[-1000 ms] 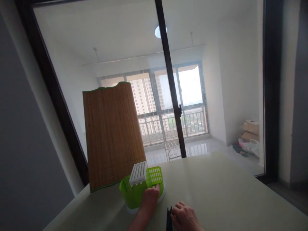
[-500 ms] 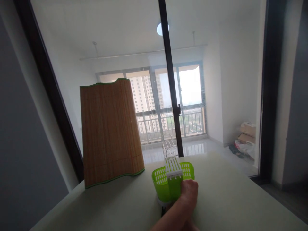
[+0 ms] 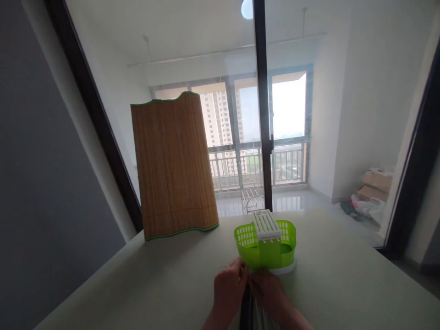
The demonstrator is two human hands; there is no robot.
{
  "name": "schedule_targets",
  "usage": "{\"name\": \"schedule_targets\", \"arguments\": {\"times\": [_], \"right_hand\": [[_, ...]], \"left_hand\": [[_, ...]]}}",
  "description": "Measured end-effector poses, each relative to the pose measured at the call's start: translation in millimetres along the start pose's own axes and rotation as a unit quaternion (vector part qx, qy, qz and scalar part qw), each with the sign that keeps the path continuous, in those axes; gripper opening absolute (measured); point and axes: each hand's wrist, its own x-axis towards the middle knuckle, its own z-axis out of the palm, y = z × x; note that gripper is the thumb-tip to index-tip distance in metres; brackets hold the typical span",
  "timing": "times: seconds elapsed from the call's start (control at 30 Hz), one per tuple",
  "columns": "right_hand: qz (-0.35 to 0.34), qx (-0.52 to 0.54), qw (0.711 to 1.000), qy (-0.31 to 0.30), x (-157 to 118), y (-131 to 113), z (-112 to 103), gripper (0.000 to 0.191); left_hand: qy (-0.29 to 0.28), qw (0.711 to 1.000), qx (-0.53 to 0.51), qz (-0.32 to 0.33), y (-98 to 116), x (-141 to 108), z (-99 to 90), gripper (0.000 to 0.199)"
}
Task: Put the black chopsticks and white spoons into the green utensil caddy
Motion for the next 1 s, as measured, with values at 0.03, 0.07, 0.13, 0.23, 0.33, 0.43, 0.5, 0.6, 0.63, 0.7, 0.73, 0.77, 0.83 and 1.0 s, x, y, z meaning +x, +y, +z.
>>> {"name": "schedule_targets", "arguments": {"times": [0.03, 0.07, 0.13, 0.23, 0.33, 0.43, 0.5, 0.6, 0.63, 0.7, 0.73, 0.77, 0.83, 1.0], "right_hand": [[0.009, 0.004, 1.0, -0.016, -1.8, -1.0, -3.6, 0.021], [0.014, 0.007, 0.999, -0.033, -2.8, -1.7, -6.7, 0.021], [0.026, 0.006, 0.998, -0.055, -3.4, -2.6, -11.4, 0.019], [0.033, -0.004, 0.997, -0.069, -3.3, -2.9, -15.1, 0.018], [0.03, -0.011, 0.997, -0.076, -3.8, -2.7, -18.3, 0.019], [0.024, -0.014, 0.997, -0.073, -3.9, -2.5, -23.0, 0.02], [0.015, -0.011, 0.997, -0.069, -3.6, -3.2, -26.7, 0.019], [-0.009, 0.002, 0.998, -0.063, -3.0, -7.2, -32.1, 0.014], [-0.024, 0.006, 0.997, -0.066, -2.8, -9.3, -33.6, 0.012], [-0.059, 0.012, 0.995, -0.081, -2.6, -14.2, -35.5, 0.01], [-0.075, 0.014, 0.993, -0.09, -2.7, -16.6, -36.0, 0.01], [-0.087, 0.013, 0.991, -0.098, -3.0, -18.7, -36.1, 0.01], [-0.098, 0.013, 0.989, -0.107, -3.9, -21.3, -35.5, 0.011], [-0.088, 0.005, 0.99, -0.111, -7.3, -20.2, -31.8, 0.012]], "left_hand": [[-0.015, 0.999, 0.001, -0.031, -14.0, -2.9, 1.4, 0.031], [-0.035, 0.998, 0.002, -0.05, -25.2, -5.8, 4.7, 0.031], [-0.068, 0.996, 0.004, -0.063, -39.2, -11.3, 15.7, 0.029], [-0.081, 0.995, 0.007, -0.055, -43.6, -17.7, 33.1, 0.026], [-0.09, 0.995, 0.01, -0.035, -40.6, -19.9, 40.6, 0.024], [-0.105, 0.994, 0.003, -0.033, -40.2, -20.0, 39.6, 0.022], [-0.111, 0.993, -0.004, -0.033, -41.6, -20.3, 38.5, 0.022], [-0.104, 0.994, -0.01, -0.03, -43.0, -20.9, 38.8, 0.02], [-0.101, 0.994, -0.009, -0.031, -43.0, -20.9, 38.9, 0.02], [-0.104, 0.994, -0.003, -0.036, -42.1, -20.5, 38.4, 0.02], [-0.109, 0.993, 0.001, -0.039, -41.6, -20.2, 37.6, 0.02], [-0.116, 0.992, 0.004, -0.04, -41.1, -19.7, 36.5, 0.02], [-0.124, 0.991, 0.01, -0.042, -40.6, -19.0, 34.2, 0.02], [-0.115, 0.993, 0.01, -0.041, -41.4, -18.6, 31.8, 0.019]]}}
